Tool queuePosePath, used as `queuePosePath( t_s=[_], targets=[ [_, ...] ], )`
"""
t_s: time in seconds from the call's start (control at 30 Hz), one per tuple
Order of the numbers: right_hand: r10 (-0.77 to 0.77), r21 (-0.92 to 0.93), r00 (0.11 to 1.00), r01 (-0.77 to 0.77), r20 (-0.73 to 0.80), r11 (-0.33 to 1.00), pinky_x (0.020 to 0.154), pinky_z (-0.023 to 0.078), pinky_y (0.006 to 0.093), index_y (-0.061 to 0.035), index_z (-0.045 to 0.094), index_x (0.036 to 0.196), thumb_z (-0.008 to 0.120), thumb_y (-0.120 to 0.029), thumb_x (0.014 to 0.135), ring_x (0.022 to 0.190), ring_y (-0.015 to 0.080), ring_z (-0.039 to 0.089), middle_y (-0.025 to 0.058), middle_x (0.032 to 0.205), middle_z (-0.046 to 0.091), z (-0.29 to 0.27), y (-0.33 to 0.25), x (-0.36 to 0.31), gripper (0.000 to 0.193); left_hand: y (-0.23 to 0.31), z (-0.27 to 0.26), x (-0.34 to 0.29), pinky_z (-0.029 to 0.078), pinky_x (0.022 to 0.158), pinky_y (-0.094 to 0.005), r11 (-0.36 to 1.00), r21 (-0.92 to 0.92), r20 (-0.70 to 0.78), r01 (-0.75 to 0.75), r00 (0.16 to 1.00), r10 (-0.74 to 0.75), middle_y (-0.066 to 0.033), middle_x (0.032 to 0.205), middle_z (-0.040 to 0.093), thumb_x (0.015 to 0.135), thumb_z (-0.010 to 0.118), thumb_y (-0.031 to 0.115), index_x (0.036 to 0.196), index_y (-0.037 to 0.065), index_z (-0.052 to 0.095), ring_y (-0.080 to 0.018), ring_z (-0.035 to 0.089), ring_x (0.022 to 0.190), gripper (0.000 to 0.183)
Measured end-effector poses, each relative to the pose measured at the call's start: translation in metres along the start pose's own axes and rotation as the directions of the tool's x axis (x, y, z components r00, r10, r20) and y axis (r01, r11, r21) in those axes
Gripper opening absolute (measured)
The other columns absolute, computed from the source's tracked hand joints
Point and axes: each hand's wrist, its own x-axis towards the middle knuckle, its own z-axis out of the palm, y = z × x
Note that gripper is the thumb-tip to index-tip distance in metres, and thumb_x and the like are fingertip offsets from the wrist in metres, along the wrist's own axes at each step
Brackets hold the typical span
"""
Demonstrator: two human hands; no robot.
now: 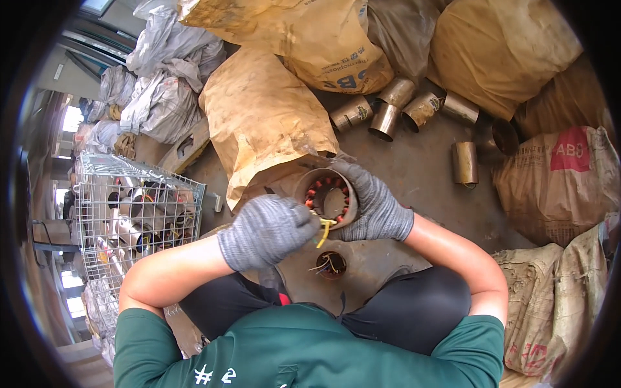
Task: The person sorts metal components by picking up motor stators and metal cylindrical housings from large bags and a wire cart and placing them into different bags on the floor.
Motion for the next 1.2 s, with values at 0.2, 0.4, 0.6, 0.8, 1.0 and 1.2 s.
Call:
queuePosePath(
  t_s=[0.2,0.4,0.6,0.8,1.0,1.2],
  targets=[
    [0.146,-0.209,0.962,-0.097,0.232,0.973,0.113,0.038,0.0460,-0.0051,0.047,0.145,0.082,-0.054,0.074,0.132,0.0359,0.051,0.0191,0.139,0.055,-0.028,0.018,0.017,0.093,-0.018,-0.076,-0.070,0.054,0.066,-0.0419,0.882,-0.203,-0.082,0.425,0.890,-0.448,-0.0114,0.094,0.068,0.068,0.071,0.001,0.099,0.010,0.070,-0.0319,0.066,0.075,0.032],
    [0.598,-0.843,0.793,-0.239,0.117,0.482,0.103,0.045,0.0463,-0.0037,0.060,0.131,0.073,-0.033,0.080,0.120,0.0372,0.057,0.0181,0.129,0.062,-0.090,0.130,0.035,0.061,-0.061,-0.180,-0.269,0.049,0.086,-0.0275,0.500,-0.431,-0.702,0.751,0.069,-0.709,-0.0059,0.106,0.066,0.101,0.058,0.013,0.116,0.001,0.067,-0.0133,0.060,0.095,0.021],
    [0.502,-0.957,0.823,0.158,0.265,0.245,0.111,0.034,0.0495,-0.0123,0.060,0.133,0.055,-0.029,0.092,0.127,0.0323,0.050,0.0126,0.135,0.058,-0.038,0.228,0.115,0.044,-0.122,-0.252,-0.528,0.045,0.060,-0.0244,0.142,-0.787,-0.572,0.601,-0.624,-0.533,-0.0010,0.081,0.058,0.094,0.068,0.045,0.117,0.008,0.069,-0.0116,0.052,0.064,0.043],
    [0.601,-0.958,0.774,0.024,0.197,0.284,0.120,0.019,0.0555,-0.0163,0.044,0.150,0.058,-0.030,0.092,0.140,0.0360,0.040,0.0160,0.148,0.046,-0.005,0.275,0.148,0.062,-0.138,-0.276,-0.647,0.038,0.046,-0.0247,0.067,-0.929,-0.348,0.364,-0.796,-0.496,-0.0025,0.080,0.060,0.089,0.071,0.045,0.109,0.017,0.063,-0.0119,0.051,0.056,0.036],
    [0.492,-0.928,0.832,0.069,0.255,0.365,0.119,0.027,0.0483,-0.0142,0.043,0.150,0.074,-0.026,0.077,0.140,0.0384,0.038,0.0152,0.150,0.044,-0.040,0.267,0.106,0.080,-0.157,-0.205,-0.532,0.053,0.077,-0.0309,0.024,-0.870,-0.375,0.493,-0.628,-0.682,-0.0072,0.117,0.064,0.095,0.063,0.033,0.132,0.011,0.055,-0.0199,0.065,0.092,0.043],
    [0.336,-0.756,0.940,-0.174,0.064,0.631,0.106,0.044,0.0434,-0.0089,0.049,0.138,0.083,-0.021,0.066,0.124,0.0350,0.054,0.0157,0.135,0.055,-0.055,0.147,0.092,0.080,-0.113,-0.169,-0.321,0.050,0.083,-0.0275,0.437,-0.449,-0.698,0.779,-0.001,-0.716,-0.0067,0.107,0.062,0.099,0.060,0.013,0.103,0.006,0.062,-0.0140,0.059,0.091,0.008]
  ],
)
